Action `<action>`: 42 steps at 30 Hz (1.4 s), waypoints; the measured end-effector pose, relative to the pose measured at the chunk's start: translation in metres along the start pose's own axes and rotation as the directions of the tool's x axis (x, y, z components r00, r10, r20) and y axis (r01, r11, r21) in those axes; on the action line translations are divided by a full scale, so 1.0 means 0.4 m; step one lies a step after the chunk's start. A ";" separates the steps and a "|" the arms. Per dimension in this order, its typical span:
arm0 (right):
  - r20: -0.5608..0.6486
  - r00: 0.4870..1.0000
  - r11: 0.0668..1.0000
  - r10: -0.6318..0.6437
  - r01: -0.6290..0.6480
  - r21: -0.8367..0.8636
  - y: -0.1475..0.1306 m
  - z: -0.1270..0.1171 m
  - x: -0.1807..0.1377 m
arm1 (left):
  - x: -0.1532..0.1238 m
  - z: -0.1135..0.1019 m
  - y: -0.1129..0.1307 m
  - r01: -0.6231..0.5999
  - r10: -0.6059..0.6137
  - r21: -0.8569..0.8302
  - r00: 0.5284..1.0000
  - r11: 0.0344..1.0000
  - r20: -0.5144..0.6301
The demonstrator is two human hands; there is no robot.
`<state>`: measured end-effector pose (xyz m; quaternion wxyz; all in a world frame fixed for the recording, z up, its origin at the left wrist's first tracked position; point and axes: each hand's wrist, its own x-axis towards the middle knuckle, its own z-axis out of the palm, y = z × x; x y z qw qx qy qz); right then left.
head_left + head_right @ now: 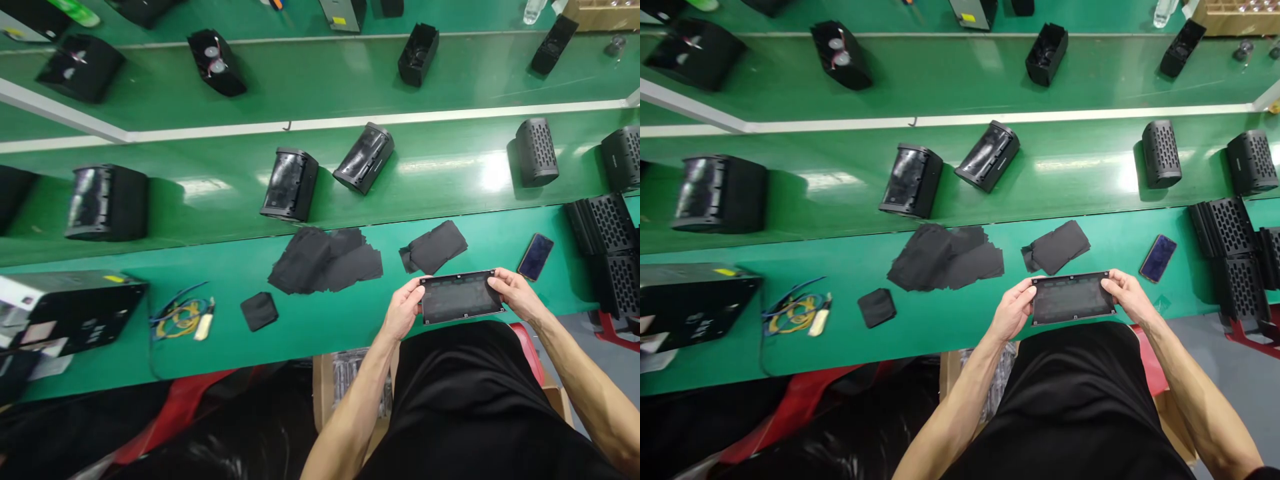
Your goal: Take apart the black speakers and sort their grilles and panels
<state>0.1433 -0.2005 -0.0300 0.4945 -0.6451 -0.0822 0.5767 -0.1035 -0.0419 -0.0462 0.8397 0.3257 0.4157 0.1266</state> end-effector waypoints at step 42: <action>0.177 0.984 0.999 -0.029 0.035 -0.030 -0.032 0.023 0.027 | 0.031 -0.082 0.011 -0.135 0.117 0.194 0.988 0.972 0.100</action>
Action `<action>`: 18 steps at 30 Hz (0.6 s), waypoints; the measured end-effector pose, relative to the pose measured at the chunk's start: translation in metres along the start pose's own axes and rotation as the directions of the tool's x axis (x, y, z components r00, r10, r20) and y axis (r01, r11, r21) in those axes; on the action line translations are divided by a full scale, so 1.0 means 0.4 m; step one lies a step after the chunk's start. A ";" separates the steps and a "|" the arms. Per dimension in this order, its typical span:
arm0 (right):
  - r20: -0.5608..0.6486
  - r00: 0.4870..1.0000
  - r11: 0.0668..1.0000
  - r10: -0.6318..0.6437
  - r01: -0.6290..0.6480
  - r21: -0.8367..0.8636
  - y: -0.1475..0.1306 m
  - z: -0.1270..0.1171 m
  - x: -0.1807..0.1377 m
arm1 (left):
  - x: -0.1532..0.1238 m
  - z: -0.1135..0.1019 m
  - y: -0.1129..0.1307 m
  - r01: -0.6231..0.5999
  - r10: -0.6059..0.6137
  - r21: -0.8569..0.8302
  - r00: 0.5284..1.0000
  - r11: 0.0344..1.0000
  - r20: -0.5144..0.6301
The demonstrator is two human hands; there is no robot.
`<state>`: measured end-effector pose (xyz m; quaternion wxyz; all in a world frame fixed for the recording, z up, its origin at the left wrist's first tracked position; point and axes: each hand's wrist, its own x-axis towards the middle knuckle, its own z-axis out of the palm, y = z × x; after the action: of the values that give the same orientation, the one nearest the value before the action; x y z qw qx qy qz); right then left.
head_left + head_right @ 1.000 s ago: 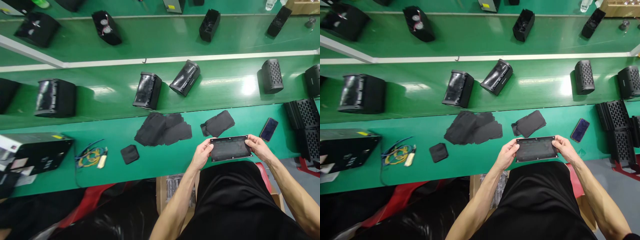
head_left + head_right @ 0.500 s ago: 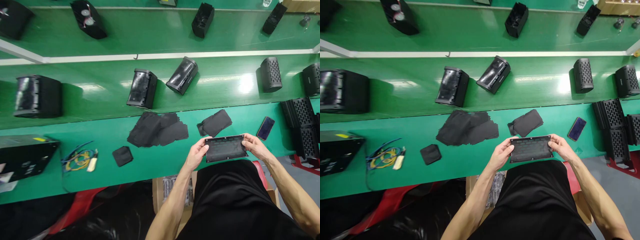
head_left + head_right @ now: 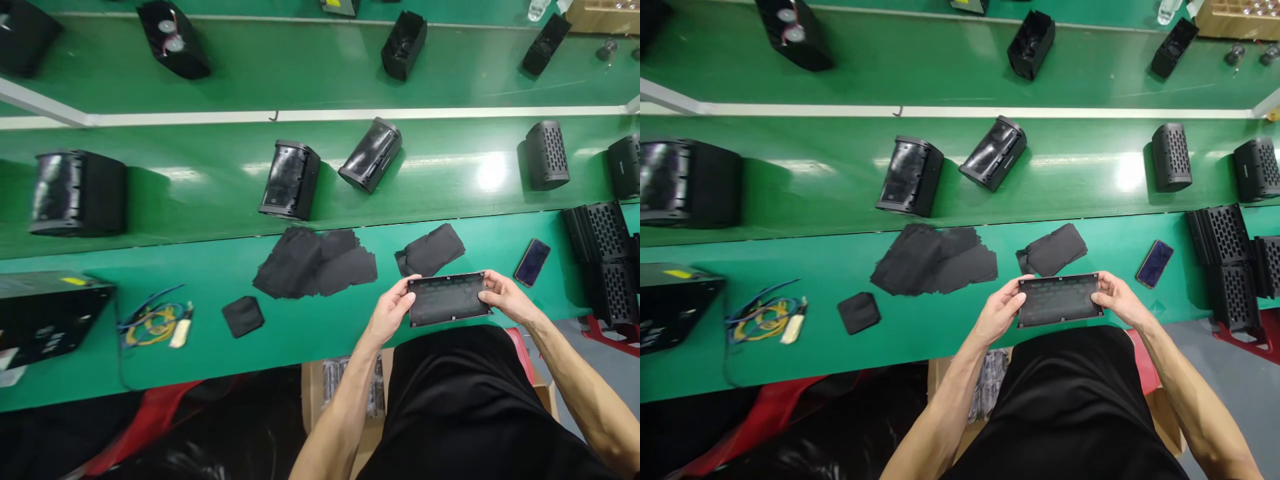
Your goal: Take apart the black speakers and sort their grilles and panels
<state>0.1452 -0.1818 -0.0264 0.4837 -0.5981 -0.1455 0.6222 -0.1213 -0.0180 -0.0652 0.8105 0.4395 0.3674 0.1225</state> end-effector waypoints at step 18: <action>-0.106 0.994 0.982 -0.003 0.023 0.188 -0.035 0.128 0.144 | 0.057 0.011 0.001 -0.197 0.206 -0.541 0.978 0.817 -0.044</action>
<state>0.1166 -0.1098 -0.0382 0.5492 -0.5805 -0.0640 0.5977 -0.1022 -0.0086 -0.0744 0.8871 0.2294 0.2623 0.3027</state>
